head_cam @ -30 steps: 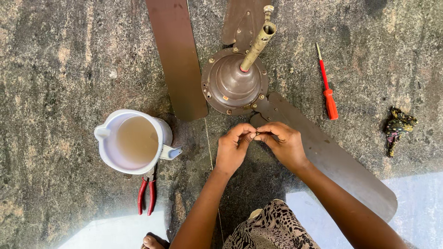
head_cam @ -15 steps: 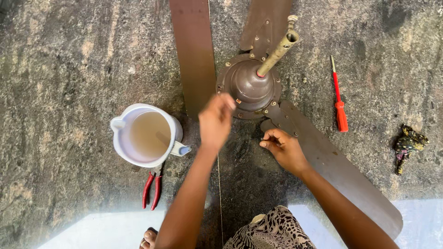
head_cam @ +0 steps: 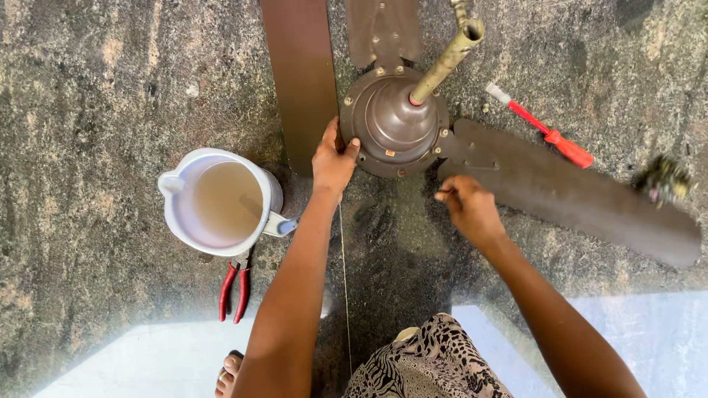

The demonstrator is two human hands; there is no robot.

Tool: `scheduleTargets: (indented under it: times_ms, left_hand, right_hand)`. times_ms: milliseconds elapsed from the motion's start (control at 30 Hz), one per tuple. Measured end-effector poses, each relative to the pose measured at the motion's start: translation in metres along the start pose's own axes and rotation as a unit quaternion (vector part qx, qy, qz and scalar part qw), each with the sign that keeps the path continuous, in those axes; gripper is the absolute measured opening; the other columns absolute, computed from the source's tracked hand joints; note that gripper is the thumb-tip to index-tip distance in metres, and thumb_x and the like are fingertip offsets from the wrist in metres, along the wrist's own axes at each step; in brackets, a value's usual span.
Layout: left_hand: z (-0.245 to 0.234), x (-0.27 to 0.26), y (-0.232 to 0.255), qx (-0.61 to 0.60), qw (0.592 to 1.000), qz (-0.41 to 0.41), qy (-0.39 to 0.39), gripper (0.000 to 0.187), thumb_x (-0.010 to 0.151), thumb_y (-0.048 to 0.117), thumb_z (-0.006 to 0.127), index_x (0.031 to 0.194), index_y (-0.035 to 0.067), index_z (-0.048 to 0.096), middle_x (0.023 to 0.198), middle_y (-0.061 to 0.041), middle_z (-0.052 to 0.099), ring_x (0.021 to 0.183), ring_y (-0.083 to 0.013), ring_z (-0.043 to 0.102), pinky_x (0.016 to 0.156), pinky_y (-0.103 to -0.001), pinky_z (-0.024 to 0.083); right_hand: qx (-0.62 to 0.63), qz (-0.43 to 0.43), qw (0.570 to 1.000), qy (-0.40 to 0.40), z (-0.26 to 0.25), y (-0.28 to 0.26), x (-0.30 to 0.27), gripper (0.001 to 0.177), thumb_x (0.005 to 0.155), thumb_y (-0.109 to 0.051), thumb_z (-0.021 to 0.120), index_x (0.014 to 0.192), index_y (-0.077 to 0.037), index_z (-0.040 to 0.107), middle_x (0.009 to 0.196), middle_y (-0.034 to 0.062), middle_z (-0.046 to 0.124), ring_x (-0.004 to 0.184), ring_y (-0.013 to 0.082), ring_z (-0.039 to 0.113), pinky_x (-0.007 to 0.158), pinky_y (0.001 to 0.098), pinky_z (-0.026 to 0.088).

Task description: The person attaches fan blades to a ceiling fan motor housing using a screwdriver and small fasteners. They position each blade, insert fasteners, and tighten them to secure the blades to the central hub.

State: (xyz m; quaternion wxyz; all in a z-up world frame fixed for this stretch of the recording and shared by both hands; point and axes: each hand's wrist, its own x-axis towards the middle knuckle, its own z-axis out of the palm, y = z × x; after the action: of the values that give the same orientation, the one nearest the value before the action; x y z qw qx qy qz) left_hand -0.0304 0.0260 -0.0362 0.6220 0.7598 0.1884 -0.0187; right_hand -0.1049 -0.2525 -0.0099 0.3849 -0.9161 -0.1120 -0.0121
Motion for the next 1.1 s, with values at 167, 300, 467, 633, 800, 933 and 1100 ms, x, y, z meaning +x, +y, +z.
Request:
scheduleTargets:
  times_ms: [167, 300, 467, 633, 800, 933, 1100]
  left_hand:
    - [-0.007, -0.003, 0.018, -0.097, 0.986, -0.111, -0.076, 0.074, 0.097, 0.023, 0.068, 0.162, 0.021, 0.031, 0.140, -0.014, 0.066, 0.117, -0.0312, 0.065, 0.092, -0.046, 0.056]
    - [-0.001, 0.001, 0.028, -0.152, 0.973, -0.157, -0.069, 0.073, 0.099, 0.024, 0.062, 0.162, 0.028, 0.025, 0.158, -0.010, 0.042, 0.132, -0.0288, 0.053, 0.101, -0.051, 0.053]
    - [0.011, -0.007, 0.020, -0.144, 0.974, -0.163, -0.059, 0.072, 0.098, 0.015, 0.061, 0.160, 0.031, 0.026, 0.158, -0.009, 0.045, 0.132, -0.0291, 0.055, 0.095, -0.054, 0.056]
    - [0.033, -0.035, 0.000, -0.290, 0.943, -0.152, -0.052, 0.072, 0.097, 0.007, 0.060, 0.157, 0.027, 0.027, 0.147, -0.013, 0.053, 0.121, -0.0273, 0.062, 0.090, -0.049, 0.062]
    - [0.058, -0.058, -0.007, -0.293, 0.943, -0.142, -0.065, 0.065, 0.099, 0.007, 0.060, 0.152, 0.026, 0.027, 0.141, -0.012, 0.057, 0.117, -0.0237, 0.062, 0.084, -0.043, 0.060]
    - [0.061, -0.063, -0.001, -0.231, 0.958, -0.164, -0.046, 0.061, 0.099, 0.010, 0.061, 0.149, 0.025, 0.029, 0.133, -0.013, 0.064, 0.109, -0.0232, 0.065, 0.080, -0.042, 0.062]
    - [0.057, -0.070, 0.010, -0.240, 0.951, -0.190, -0.050, 0.053, 0.099, 0.010, 0.057, 0.142, 0.018, 0.027, 0.123, -0.018, 0.066, 0.102, -0.0263, 0.070, 0.080, -0.043, 0.066]
  right_hand:
    - [-0.025, 0.029, 0.999, -0.003, -0.012, 0.002, 0.011, 0.021, 0.090, -0.011, 0.078, 0.100, -0.001, 0.063, 0.097, 0.0174, 0.070, 0.084, 0.0339, 0.070, 0.072, 0.0420, 0.056]
    - [-0.034, 0.044, 0.998, -0.002, -0.012, 0.007, 0.014, 0.020, 0.092, -0.012, 0.077, 0.101, -0.001, 0.062, 0.098, 0.0167, 0.071, 0.084, 0.0325, 0.071, 0.072, 0.0419, 0.056]
    - [-0.057, 0.023, 0.998, 0.024, -0.019, 0.015, 0.024, 0.019, 0.093, -0.010, 0.077, 0.102, -0.001, 0.062, 0.099, 0.0172, 0.071, 0.086, 0.0350, 0.071, 0.074, 0.0423, 0.057]
    - [-0.020, 0.082, 0.996, 0.018, -0.029, 0.004, 0.029, 0.021, 0.092, -0.014, 0.078, 0.105, -0.003, 0.066, 0.097, 0.0120, 0.074, 0.084, 0.0239, 0.072, 0.074, 0.0369, 0.058]
    - [0.067, 0.157, 0.983, -0.067, -0.030, -0.015, 0.027, 0.018, 0.091, -0.017, 0.080, 0.105, -0.008, 0.073, 0.092, 0.0055, 0.077, 0.080, 0.0116, 0.070, 0.073, 0.0294, 0.056]
    - [0.097, 0.182, 0.976, -0.071, -0.025, -0.028, 0.019, 0.018, 0.087, -0.013, 0.081, 0.103, -0.010, 0.075, 0.095, 0.0029, 0.077, 0.081, 0.0088, 0.069, 0.071, 0.0269, 0.056]
    - [0.098, 0.120, 0.986, -0.067, -0.005, -0.040, 0.016, 0.020, 0.085, -0.010, 0.080, 0.104, -0.008, 0.075, 0.094, 0.0032, 0.078, 0.081, 0.0099, 0.072, 0.073, 0.0274, 0.058]
